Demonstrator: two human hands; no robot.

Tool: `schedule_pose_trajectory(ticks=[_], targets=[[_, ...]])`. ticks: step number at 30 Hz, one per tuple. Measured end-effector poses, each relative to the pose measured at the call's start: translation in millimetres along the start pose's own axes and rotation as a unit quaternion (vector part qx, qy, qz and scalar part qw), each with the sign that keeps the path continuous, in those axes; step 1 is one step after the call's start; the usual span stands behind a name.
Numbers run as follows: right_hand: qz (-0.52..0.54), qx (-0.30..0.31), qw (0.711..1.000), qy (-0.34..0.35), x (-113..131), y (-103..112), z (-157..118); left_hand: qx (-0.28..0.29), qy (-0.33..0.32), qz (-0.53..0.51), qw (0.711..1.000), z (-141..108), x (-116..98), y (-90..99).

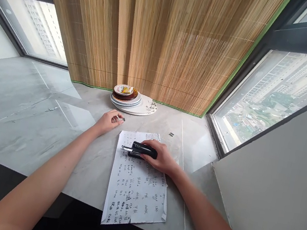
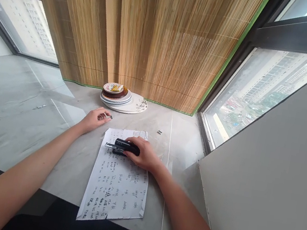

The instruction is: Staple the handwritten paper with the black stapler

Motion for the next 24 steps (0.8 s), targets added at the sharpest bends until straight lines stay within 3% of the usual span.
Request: schedule_pose_trajectory(ticks=[3, 7, 13, 24], targets=[[-0.016, -0.032, 0.999, 0.004, -5.0, 0.7, 1.1, -0.039, 0.042, -0.134, 0.989, 0.6, -13.3, -4.9], [-0.018, -0.082, 0.996, -0.032, -11.0, 2.9, 3.3, -0.056, 0.041, -0.271, 0.96, -2.5, -34.1, -12.5], [-0.008, -0.092, 0.995, -0.048, -11.1, 4.8, 5.6, 0.001, 0.003, -0.279, 0.96, -5.3, -47.6, -25.2], [-0.012, -0.086, 0.995, -0.052, -10.9, 5.7, 5.7, 0.024, -0.013, -0.293, 0.956, -5.9, -52.9, -33.1]])
Point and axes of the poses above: each hand's wrist, its own z-axis towards the middle knuckle, its own y-axis out of the back of the hand, x = y × z, the point moved 1 cm from there along z, towards the middle knuckle, and after that the axes turned 10 degrees about -y, right-handed, at the moved point
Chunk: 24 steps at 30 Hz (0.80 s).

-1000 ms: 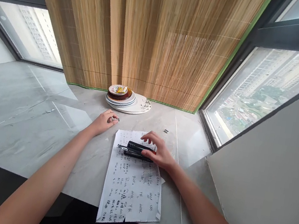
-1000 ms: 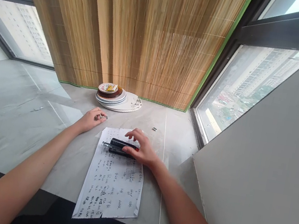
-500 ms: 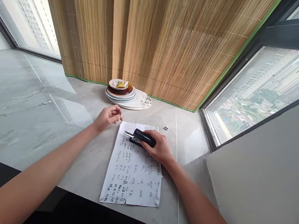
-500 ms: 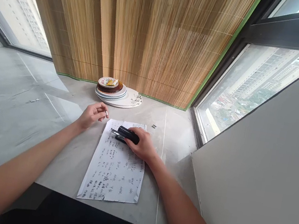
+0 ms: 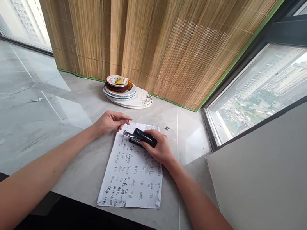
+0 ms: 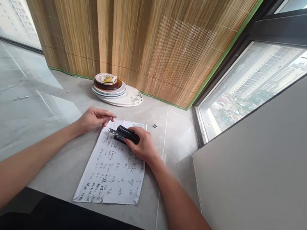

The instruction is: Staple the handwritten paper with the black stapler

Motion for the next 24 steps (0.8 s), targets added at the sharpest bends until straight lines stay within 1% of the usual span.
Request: schedule_pose_trajectory(ticks=[6, 10, 13, 16, 19, 21, 24], targets=[[0.0, -0.004, 1.0, -0.002, 2.6, 1.9, -0.7, 0.016, 0.0, -0.035, 0.999, -1.7, 1.9, -2.6], [0.004, 0.0, 1.0, -0.002, 3.2, 2.7, -0.5, 0.03, 0.0, -0.025, 0.999, -2.0, 1.0, -0.1], [0.005, 0.005, 1.0, 0.0, 3.9, 3.2, -0.7, 0.034, -0.016, -0.022, 0.999, -2.1, -3.3, 2.2], [0.004, 0.004, 1.0, -0.001, 3.3, 3.1, -0.9, 0.062, -0.034, -0.014, 0.997, -2.9, -6.7, 1.8], [0.004, 0.0, 1.0, -0.004, 1.7, 2.5, -0.8, 0.085, -0.032, -0.007, 0.996, -4.3, -6.9, 0.2], [0.003, 0.001, 1.0, -0.008, 1.2, 2.2, -0.8, 0.093, -0.025, 0.007, 0.995, -5.0, -5.9, -0.1], [0.002, 0.003, 1.0, -0.012, 1.6, 2.3, -0.7, 0.117, -0.028, 0.073, 0.99, -5.1, -4.4, 0.8]])
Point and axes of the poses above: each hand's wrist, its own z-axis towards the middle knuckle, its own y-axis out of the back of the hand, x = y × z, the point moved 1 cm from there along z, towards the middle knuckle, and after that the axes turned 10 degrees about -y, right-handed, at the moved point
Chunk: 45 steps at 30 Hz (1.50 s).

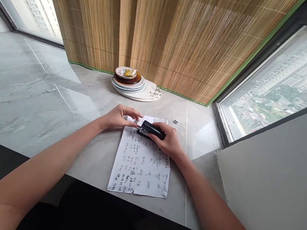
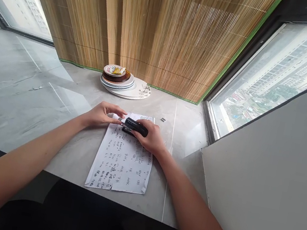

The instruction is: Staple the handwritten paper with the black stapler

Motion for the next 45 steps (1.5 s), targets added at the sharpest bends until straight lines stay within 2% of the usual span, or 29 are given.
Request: schedule_pose_trajectory(ticks=[2, 6, 12, 22, 28, 33, 37, 43, 45], targets=[[-0.001, 0.0, 1.0, -0.001, 0.7, 0.2, 0.1, 0.019, 0.009, 0.036, 0.999, 0.0, 1.3, 0.6], [-0.003, 0.002, 1.0, -0.007, 1.9, 0.6, 0.4, 0.035, 0.038, 0.039, 0.998, 0.7, 1.8, -0.1], [-0.001, 0.006, 1.0, -0.007, 2.0, 0.6, 0.7, 0.049, -0.011, 0.052, 0.997, 3.8, -5.0, -3.7], [0.003, 0.004, 1.0, 0.001, -0.1, -0.7, 0.1, 0.063, -0.012, 0.026, 0.998, 3.7, -5.3, -3.8], [0.009, 0.008, 1.0, -0.007, -1.1, -0.2, 0.9, 0.082, -0.014, 0.026, 0.996, 0.6, 0.0, 8.9], [0.013, -0.012, 1.0, -0.017, -0.9, 0.7, 1.8, 0.079, -0.012, 0.004, 0.997, -2.2, 2.0, 16.4], [0.018, -0.015, 1.0, -0.01, 1.2, 0.0, 0.8, 0.081, -0.02, 0.0, 0.997, 0.1, -1.3, 6.7], [0.003, 0.031, 0.999, 0.027, 6.7, -4.0, -1.9, 0.036, -0.023, 0.061, 0.997, 4.3, -1.0, -16.1], [-0.001, 0.039, 0.999, 0.033, 9.2, -5.7, -1.9, 0.045, -0.025, 0.067, 0.996, 4.5, 0.8, -17.8]])
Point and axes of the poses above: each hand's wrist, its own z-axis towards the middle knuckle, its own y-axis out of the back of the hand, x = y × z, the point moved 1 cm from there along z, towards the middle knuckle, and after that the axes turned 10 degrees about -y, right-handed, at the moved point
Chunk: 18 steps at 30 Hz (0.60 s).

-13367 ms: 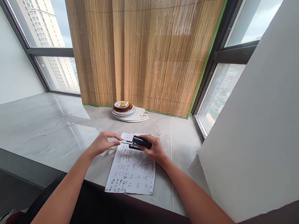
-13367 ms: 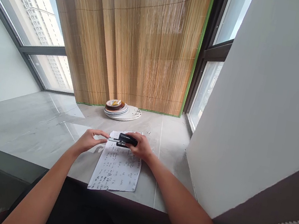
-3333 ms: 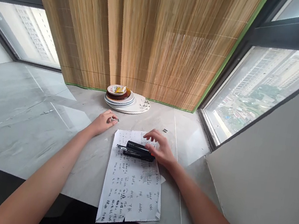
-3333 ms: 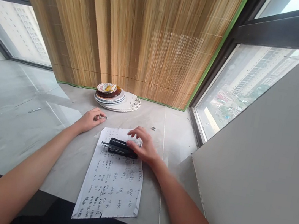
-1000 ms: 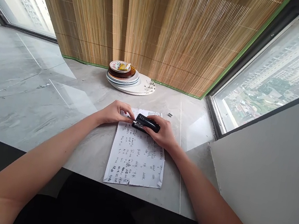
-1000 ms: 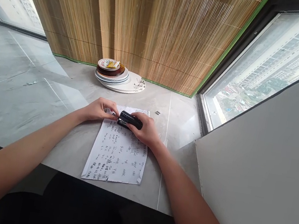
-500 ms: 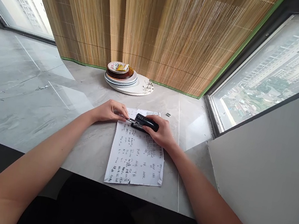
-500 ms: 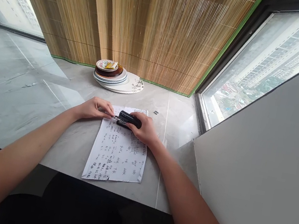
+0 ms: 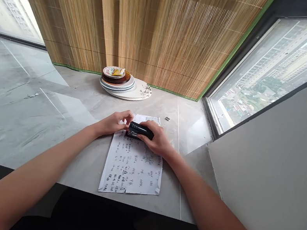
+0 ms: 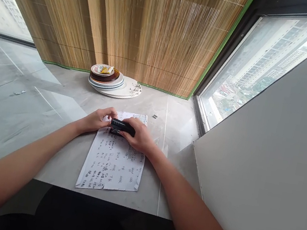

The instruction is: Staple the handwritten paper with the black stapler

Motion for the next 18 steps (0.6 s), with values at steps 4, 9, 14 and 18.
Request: schedule_pose_trajectory(ticks=[4, 9, 14, 18], targets=[[-0.001, 0.041, 0.999, -0.006, 6.2, -5.0, 0.5, 0.041, 0.013, 0.003, 0.999, -2.0, 5.7, 11.8], [-0.023, 0.061, 0.998, -0.022, 13.5, -0.6, -8.1, -0.084, 0.042, -0.049, 0.994, -7.5, 19.1, 37.6], [0.003, -0.044, 0.995, -0.09, -5.0, 27.3, -12.4, -0.223, 0.043, -0.159, 0.961, -10.1, 28.8, 51.6], [-0.125, -0.153, 0.963, -0.185, -42.8, 34.1, -1.9, -0.283, 0.034, -0.299, 0.911, -12.1, 26.8, 60.7]])
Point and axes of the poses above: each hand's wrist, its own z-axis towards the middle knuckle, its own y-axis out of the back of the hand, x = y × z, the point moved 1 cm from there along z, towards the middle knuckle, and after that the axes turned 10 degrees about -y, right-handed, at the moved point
